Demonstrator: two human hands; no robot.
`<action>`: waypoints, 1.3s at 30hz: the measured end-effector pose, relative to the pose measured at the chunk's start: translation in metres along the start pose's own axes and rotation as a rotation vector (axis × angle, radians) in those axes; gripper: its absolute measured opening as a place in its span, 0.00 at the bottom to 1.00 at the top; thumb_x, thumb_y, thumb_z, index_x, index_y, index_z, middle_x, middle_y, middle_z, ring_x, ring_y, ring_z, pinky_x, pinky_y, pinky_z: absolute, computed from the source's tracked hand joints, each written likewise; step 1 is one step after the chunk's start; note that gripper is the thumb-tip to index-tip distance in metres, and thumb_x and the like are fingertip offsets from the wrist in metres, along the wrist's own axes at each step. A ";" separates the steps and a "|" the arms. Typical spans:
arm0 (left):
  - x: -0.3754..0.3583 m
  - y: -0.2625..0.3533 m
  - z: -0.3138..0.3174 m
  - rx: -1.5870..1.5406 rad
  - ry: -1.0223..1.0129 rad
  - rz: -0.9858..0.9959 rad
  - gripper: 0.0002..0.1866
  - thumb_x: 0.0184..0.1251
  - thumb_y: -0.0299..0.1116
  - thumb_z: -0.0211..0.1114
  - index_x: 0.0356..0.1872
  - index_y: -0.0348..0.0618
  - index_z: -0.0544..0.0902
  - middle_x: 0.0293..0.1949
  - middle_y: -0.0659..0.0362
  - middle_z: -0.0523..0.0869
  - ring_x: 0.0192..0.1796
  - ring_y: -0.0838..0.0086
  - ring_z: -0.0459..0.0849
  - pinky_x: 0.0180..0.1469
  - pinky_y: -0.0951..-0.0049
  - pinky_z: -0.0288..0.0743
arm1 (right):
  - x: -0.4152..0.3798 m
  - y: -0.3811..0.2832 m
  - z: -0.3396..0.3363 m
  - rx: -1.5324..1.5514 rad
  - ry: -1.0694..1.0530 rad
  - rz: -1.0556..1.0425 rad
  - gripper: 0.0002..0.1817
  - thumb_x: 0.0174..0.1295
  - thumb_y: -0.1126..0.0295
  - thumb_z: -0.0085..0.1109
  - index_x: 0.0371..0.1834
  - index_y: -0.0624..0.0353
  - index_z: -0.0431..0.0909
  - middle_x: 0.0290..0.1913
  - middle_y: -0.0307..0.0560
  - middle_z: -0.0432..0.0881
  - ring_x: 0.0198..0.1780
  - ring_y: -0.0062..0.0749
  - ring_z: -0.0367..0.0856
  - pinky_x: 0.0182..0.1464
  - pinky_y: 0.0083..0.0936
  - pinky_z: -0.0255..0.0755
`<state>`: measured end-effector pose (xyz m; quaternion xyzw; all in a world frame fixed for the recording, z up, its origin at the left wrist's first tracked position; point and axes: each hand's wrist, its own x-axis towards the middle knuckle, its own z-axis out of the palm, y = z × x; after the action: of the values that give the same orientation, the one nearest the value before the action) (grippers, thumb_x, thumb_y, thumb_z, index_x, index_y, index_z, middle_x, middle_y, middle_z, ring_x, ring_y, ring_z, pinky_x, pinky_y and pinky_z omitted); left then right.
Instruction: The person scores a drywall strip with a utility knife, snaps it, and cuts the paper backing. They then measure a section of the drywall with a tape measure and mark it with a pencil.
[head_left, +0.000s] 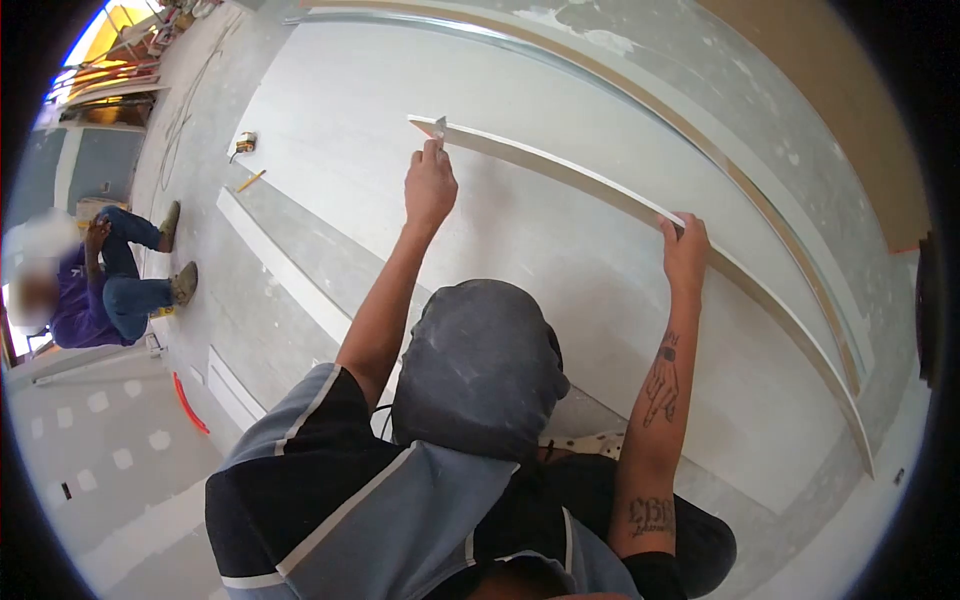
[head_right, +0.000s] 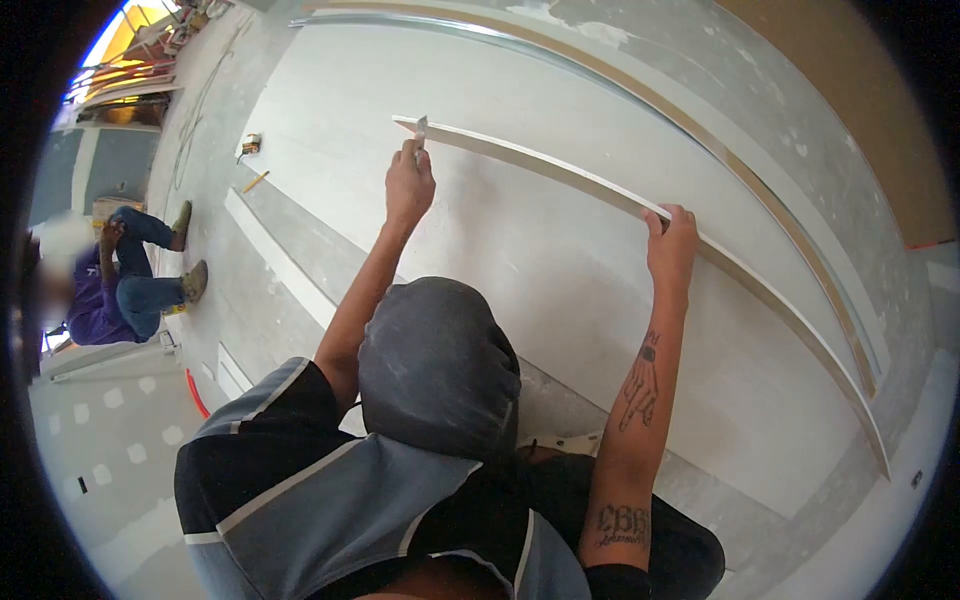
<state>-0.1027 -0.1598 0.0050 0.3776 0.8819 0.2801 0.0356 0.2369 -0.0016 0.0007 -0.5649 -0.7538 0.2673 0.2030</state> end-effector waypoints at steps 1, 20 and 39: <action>-0.001 0.005 -0.004 -0.004 0.006 0.043 0.16 0.70 0.30 0.51 0.57 0.41 0.72 0.40 0.41 0.79 0.42 0.46 0.80 0.43 0.51 0.73 | 0.000 0.003 0.001 0.007 0.000 -0.003 0.14 0.61 0.64 0.63 0.41 0.64 0.79 0.39 0.56 0.78 0.41 0.47 0.78 0.46 0.38 0.72; 0.053 -0.126 -0.020 0.137 0.080 0.043 0.16 0.69 0.31 0.49 0.56 0.40 0.71 0.41 0.41 0.80 0.41 0.45 0.80 0.46 0.48 0.73 | 0.004 0.012 0.004 -0.075 0.019 -0.065 0.16 0.62 0.60 0.61 0.41 0.63 0.79 0.40 0.56 0.79 0.43 0.49 0.78 0.47 0.39 0.71; -0.060 0.240 0.119 -1.194 -0.795 -0.003 0.21 0.66 0.35 0.65 0.52 0.34 0.69 0.38 0.56 0.77 0.38 0.78 0.77 0.40 0.74 0.74 | -0.010 0.033 0.003 0.546 0.192 -0.281 0.15 0.68 0.59 0.52 0.38 0.60 0.80 0.38 0.48 0.79 0.48 0.39 0.75 0.54 0.34 0.67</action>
<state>0.1273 -0.0111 0.0206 0.3660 0.4990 0.5558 0.5551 0.2626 -0.0046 -0.0225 -0.4026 -0.7021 0.3745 0.4524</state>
